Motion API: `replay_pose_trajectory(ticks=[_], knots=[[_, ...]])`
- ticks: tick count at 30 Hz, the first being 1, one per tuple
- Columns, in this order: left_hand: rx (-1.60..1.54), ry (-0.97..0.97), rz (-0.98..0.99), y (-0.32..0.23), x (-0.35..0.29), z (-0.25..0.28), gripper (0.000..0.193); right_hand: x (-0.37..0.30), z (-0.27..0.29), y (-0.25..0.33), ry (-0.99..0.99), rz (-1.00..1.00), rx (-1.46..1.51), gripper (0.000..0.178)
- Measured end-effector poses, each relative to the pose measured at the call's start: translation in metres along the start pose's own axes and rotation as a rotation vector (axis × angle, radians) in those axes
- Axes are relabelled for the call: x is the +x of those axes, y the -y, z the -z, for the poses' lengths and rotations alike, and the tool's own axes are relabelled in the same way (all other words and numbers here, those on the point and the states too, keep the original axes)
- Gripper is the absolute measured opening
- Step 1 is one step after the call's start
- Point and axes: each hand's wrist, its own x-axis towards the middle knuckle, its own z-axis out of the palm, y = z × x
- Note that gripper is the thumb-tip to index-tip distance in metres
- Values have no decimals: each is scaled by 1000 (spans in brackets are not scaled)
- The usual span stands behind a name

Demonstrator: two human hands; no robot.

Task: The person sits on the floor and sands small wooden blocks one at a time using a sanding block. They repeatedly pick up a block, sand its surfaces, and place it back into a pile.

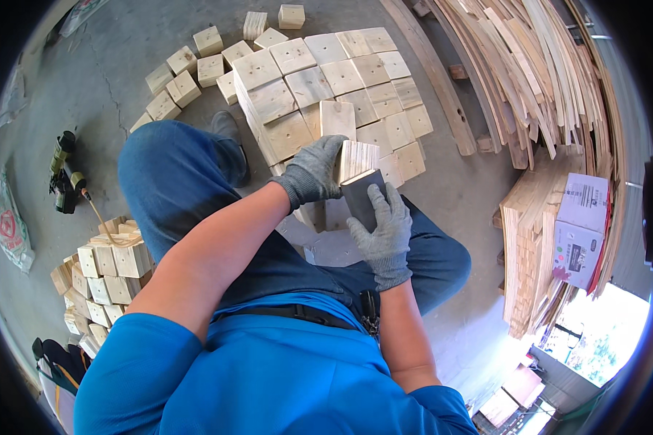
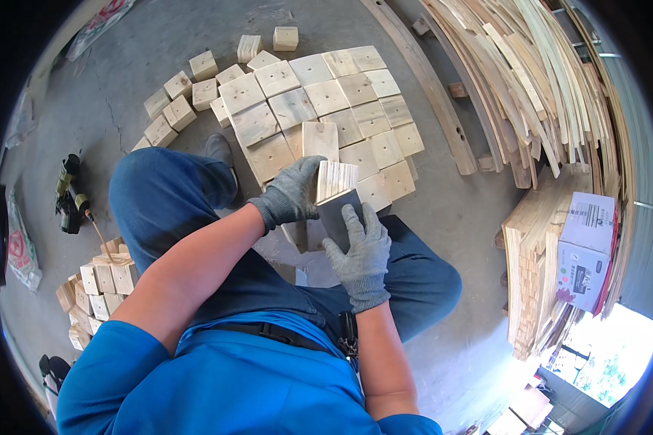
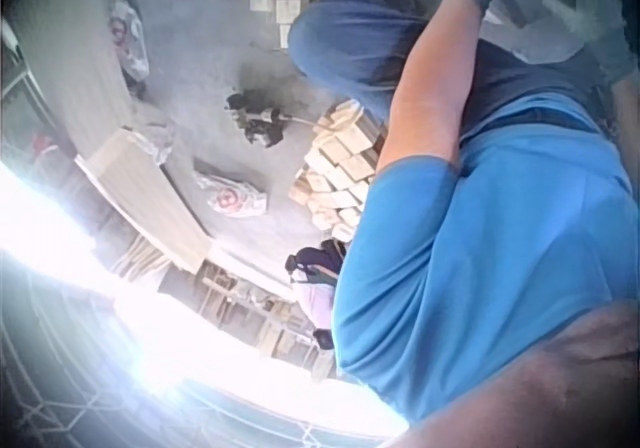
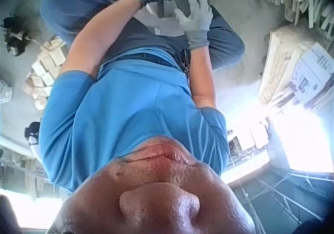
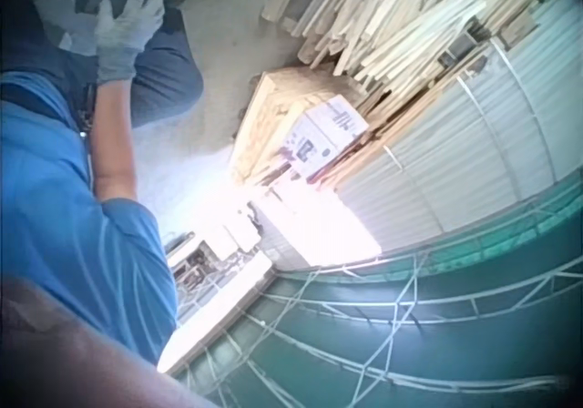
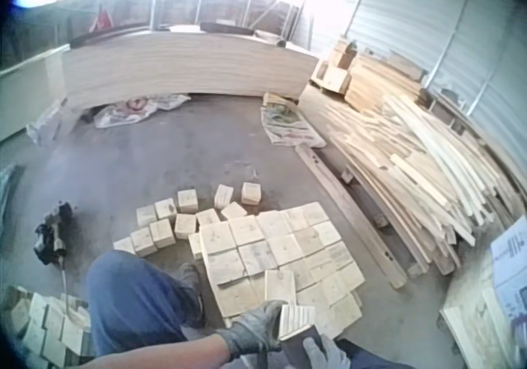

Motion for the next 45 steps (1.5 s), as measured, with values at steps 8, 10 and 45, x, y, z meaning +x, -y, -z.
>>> replay_pose_trajectory(ticks=[8, 10, 45], knots=[[12, -20, -43, 8, -1, -4, 109, 82, -9, 5, -51, -95, -46, 77], [-25, -63, -79, 16, -1, -8, 109, 107, -10, 9, -34, -155, -38, 76], [-44, -8, -26, 4, -1, 1, 102, 127, -13, -28, -149, -136, 160, 71]])
